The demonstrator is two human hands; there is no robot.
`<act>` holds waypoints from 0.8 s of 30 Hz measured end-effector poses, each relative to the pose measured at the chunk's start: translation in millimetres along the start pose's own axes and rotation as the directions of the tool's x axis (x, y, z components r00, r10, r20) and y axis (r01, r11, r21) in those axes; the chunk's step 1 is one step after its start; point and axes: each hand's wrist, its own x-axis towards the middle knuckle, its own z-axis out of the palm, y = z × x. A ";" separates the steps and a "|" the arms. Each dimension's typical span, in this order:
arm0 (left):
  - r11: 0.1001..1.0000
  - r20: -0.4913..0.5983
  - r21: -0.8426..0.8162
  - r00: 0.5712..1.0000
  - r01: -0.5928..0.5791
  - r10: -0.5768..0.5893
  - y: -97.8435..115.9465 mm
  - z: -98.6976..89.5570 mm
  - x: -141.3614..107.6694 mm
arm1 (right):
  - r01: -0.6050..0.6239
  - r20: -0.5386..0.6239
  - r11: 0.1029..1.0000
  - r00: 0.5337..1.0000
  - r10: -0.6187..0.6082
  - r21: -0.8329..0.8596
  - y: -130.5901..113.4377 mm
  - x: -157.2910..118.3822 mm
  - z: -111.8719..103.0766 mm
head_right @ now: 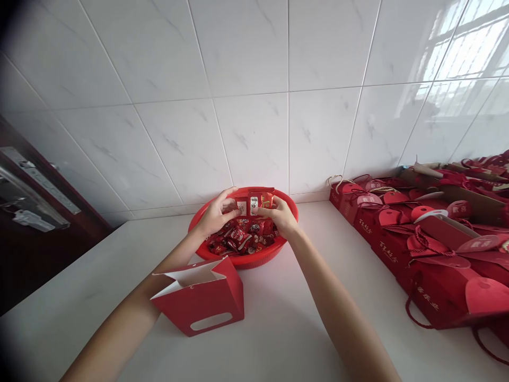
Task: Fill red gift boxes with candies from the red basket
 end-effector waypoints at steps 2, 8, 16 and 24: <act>1.000 0.017 -0.024 1.000 -0.010 0.010 -0.3 0.3 0.0 | -0.010 0.049 1.000 0.999 0.010 0.002 -0.4 -0.2 0.1; 0.999 0.059 -0.048 0.998 -0.025 0.028 6.1 0.7 0.0 | 0.007 0.142 1.000 0.990 -0.007 -0.003 0.3 0.7 -2.2; 0.993 0.061 -0.080 0.995 0.088 -0.084 8.9 0.0 -0.2 | 0.038 0.151 0.999 0.988 -0.033 -0.029 2.3 2.2 -5.1; 0.999 0.035 -0.017 0.999 0.040 -0.040 2.5 -2.0 1.7 | 0.030 -0.054 0.999 0.998 -0.028 0.035 2.1 2.5 -1.1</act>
